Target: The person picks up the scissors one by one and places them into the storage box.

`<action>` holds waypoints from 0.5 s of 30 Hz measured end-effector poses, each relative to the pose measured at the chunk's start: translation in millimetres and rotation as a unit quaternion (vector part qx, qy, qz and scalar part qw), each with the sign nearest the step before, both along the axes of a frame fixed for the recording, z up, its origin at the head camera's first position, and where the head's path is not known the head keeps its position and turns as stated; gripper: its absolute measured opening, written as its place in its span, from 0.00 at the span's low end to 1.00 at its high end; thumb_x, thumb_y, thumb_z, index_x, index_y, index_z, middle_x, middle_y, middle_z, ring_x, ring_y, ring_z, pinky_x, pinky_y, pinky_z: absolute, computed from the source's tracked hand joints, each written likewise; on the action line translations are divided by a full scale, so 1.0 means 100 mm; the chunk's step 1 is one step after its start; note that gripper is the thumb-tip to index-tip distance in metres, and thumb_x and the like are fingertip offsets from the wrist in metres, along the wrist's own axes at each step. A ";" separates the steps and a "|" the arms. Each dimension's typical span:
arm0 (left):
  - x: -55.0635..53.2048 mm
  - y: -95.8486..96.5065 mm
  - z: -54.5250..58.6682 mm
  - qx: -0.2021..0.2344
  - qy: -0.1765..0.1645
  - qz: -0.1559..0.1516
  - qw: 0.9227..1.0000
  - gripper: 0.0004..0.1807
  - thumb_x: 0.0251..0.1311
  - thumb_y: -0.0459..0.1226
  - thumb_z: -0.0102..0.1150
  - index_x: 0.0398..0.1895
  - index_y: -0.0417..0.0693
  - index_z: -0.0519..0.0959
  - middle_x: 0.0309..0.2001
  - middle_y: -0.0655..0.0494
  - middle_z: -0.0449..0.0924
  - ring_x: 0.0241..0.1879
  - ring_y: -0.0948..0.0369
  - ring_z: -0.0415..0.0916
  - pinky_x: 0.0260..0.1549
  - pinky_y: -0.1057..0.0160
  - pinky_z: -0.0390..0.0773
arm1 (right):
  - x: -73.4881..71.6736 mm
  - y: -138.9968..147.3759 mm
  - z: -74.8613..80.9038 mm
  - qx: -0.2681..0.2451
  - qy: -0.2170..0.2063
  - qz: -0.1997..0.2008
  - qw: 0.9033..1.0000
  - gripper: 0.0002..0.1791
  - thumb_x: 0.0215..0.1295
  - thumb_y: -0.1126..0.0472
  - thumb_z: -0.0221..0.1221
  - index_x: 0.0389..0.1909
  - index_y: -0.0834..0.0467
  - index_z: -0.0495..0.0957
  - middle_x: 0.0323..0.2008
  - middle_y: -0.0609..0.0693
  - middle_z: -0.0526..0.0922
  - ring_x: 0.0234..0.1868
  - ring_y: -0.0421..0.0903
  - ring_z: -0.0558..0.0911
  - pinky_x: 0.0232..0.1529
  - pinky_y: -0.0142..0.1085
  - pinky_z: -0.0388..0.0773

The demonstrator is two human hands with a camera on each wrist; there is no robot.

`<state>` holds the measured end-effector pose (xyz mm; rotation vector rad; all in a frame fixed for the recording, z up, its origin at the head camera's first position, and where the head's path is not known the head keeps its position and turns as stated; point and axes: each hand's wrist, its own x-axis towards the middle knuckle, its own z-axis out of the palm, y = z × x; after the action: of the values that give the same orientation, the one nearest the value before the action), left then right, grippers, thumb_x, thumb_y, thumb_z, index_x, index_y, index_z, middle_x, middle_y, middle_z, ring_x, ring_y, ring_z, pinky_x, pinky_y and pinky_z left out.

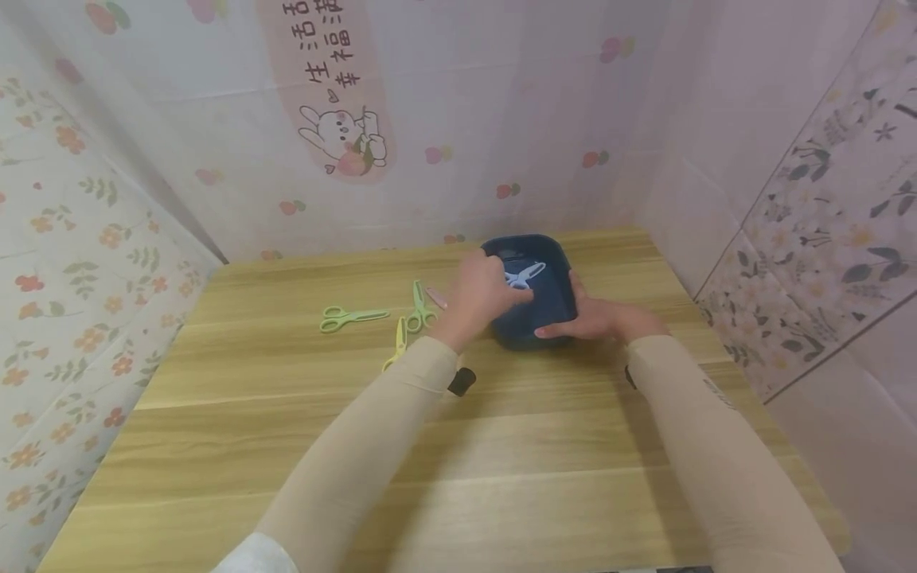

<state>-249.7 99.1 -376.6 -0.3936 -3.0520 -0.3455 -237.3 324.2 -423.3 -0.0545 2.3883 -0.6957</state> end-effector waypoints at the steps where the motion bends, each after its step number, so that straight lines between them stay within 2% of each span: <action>1: -0.01 0.01 -0.01 -0.006 -0.004 -0.006 1.000 0.36 0.56 0.69 0.68 0.51 0.51 0.88 0.60 0.52 0.82 0.61 0.55 0.79 0.56 0.54 0.85 | 0.00 -0.01 0.00 -0.001 0.000 0.001 1.000 0.81 0.61 0.22 0.63 0.75 0.49 0.01 0.82 0.78 0.29 0.75 0.85 0.60 0.56 0.74 0.79; 9: 0.00 0.01 -0.14 -0.046 -0.044 -0.072 0.995 0.32 0.56 0.66 0.72 0.53 0.54 0.88 0.61 0.53 0.82 0.62 0.55 0.78 0.60 0.50 0.84 | -0.01 -0.02 0.00 0.001 0.004 0.003 1.000 0.81 0.62 0.23 0.62 0.74 0.50 0.00 0.82 0.79 0.31 0.74 0.85 0.62 0.55 0.73 0.80; 15: 0.03 0.02 -0.20 -0.061 -0.066 -0.095 0.991 0.33 0.58 0.65 0.72 0.56 0.54 0.86 0.64 0.53 0.80 0.66 0.55 0.76 0.62 0.50 0.83 | -0.02 -0.01 -0.02 -0.001 0.000 0.005 1.000 0.82 0.61 0.22 0.62 0.74 0.50 -0.01 0.82 0.79 0.31 0.74 0.85 0.63 0.54 0.74 0.80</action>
<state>-246.7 101.6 -396.6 -0.6971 -3.1814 -0.2003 -238.9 323.6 -425.4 -0.0664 2.3860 -0.6937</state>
